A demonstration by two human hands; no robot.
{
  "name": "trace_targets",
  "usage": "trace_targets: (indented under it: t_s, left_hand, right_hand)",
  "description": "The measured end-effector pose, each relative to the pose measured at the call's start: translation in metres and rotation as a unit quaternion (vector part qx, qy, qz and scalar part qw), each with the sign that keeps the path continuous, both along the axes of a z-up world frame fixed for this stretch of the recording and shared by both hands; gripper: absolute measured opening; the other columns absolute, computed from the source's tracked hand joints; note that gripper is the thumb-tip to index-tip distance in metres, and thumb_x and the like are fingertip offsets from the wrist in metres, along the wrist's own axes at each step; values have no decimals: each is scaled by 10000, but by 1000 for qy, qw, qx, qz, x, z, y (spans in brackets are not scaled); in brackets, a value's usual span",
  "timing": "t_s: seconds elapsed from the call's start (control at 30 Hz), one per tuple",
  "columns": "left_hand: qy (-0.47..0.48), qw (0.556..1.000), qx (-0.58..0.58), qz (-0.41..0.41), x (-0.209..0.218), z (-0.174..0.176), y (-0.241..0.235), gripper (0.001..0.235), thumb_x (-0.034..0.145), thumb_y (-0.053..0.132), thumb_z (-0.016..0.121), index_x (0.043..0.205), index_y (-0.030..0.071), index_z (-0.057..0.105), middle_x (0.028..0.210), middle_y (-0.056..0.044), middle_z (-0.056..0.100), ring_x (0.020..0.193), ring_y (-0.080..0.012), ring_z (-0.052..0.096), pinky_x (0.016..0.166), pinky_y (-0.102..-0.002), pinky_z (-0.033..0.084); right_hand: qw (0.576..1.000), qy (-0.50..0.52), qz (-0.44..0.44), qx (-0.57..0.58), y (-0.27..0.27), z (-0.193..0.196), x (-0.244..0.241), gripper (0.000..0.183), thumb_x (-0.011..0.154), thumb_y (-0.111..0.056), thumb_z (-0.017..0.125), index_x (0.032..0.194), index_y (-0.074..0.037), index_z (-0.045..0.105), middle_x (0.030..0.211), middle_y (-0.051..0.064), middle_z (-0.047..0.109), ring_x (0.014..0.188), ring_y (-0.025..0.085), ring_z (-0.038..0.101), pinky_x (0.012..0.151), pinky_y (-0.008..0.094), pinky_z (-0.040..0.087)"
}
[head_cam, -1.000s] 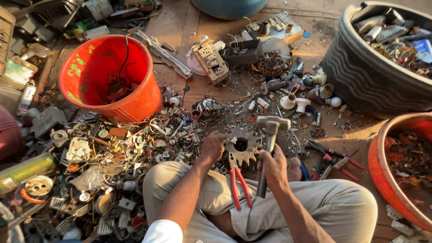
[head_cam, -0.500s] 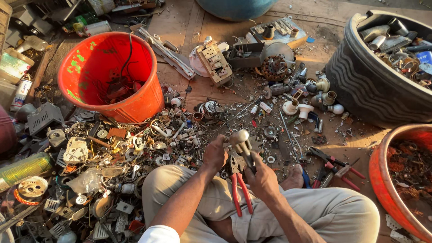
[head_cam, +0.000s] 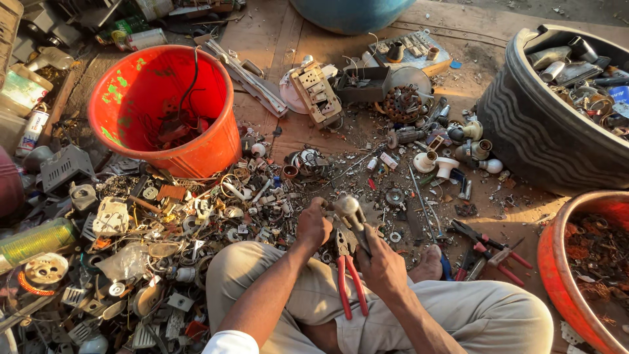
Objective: The person sits on the ground and uses a hammer to break apart various small electronic components and scrap metal. They repeatedly strike items to separate parts, occasionally using pliers to hold or manipulate the objects. The work is performed in a cluttered outdoor area with piles of debris and buckets nearby.
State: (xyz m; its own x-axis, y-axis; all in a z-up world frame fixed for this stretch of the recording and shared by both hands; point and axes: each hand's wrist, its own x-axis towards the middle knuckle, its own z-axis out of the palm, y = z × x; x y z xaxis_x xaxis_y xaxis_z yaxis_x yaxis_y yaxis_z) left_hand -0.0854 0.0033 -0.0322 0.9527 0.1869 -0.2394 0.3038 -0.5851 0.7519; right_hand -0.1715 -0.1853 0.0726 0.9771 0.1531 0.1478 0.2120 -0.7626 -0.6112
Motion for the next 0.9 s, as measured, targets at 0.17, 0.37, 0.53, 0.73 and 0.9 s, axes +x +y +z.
trace_targets:
  t_s: [0.17,0.37,0.53,0.73,0.9]
  left_hand:
    - [-144,987,44,-56,-4,-19,5,223,946,139,654,1126,60,549,879,-164,757,773,-284,749,561,-371,567]
    - [-154,985,68,-48,-6,-10,-1,342,828,163,659,1114,35,521,828,-183,715,687,-322,721,533,-423,569]
    - [-104,991,60,-62,-8,-13,-1,129,1018,96,492,1134,45,517,849,-178,709,728,-327,723,583,-445,563]
    - [-148,985,65,-66,-10,-7,0,187,921,105,592,1087,51,523,863,-214,716,749,-376,719,620,-480,564]
    - [-147,984,73,-68,-11,-7,2,231,941,70,562,1165,41,512,913,-229,716,789,-401,723,651,-512,558]
  right_hand:
    - [999,23,2,-39,-5,-14,5,586,898,-251,661,1441,-98,503,1092,218,709,867,416,710,721,491,574]
    - [1000,-9,-21,12,-4,0,-4,572,912,-269,650,1437,-100,498,1077,191,719,850,414,716,698,493,584]
    - [994,73,5,-83,-4,-14,0,621,897,-279,653,1474,-131,478,1078,189,709,837,423,711,709,510,569]
    - [998,56,-14,-21,-4,-7,-1,600,907,-297,643,1465,-139,489,1121,196,718,912,410,714,750,491,578]
    - [994,81,7,-66,-3,-19,7,604,908,-296,660,1468,-149,487,1144,207,709,925,417,706,778,494,572]
